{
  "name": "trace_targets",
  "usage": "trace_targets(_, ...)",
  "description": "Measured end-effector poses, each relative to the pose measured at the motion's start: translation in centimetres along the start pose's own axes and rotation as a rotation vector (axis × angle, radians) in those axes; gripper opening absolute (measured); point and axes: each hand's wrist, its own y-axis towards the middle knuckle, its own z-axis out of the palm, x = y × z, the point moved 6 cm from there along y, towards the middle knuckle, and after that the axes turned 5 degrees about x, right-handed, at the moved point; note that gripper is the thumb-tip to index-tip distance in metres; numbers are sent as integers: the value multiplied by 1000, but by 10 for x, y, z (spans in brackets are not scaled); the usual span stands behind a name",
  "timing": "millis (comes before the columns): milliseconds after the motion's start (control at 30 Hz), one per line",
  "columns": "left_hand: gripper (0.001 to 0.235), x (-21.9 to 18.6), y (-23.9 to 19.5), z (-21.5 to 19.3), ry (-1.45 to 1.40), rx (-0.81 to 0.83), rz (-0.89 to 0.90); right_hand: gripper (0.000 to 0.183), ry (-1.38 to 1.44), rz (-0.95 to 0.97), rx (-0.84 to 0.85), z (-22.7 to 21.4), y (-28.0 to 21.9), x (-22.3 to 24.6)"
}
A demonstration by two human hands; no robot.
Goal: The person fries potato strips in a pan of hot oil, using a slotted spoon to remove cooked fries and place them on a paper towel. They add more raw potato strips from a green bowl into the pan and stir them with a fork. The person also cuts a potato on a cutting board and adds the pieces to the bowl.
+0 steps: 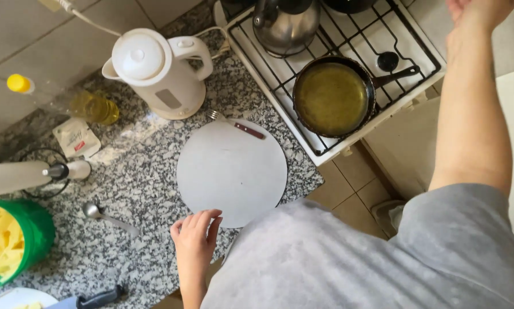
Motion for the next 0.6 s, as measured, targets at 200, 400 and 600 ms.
trace_targets(200, 3, 15, -18, 17, 26, -40, -3, 48, 47, 129, 104, -33, -36, -22)
trace_targets(400, 11, 21, -26, 38, -15, 130, -84, 36, -27, 123, 452, -42, 11, -100)
trace_targets(600, 17, 31, -45, 56, 64, 57, -163, 27, -153, 301, 822, 24, -93, -177)
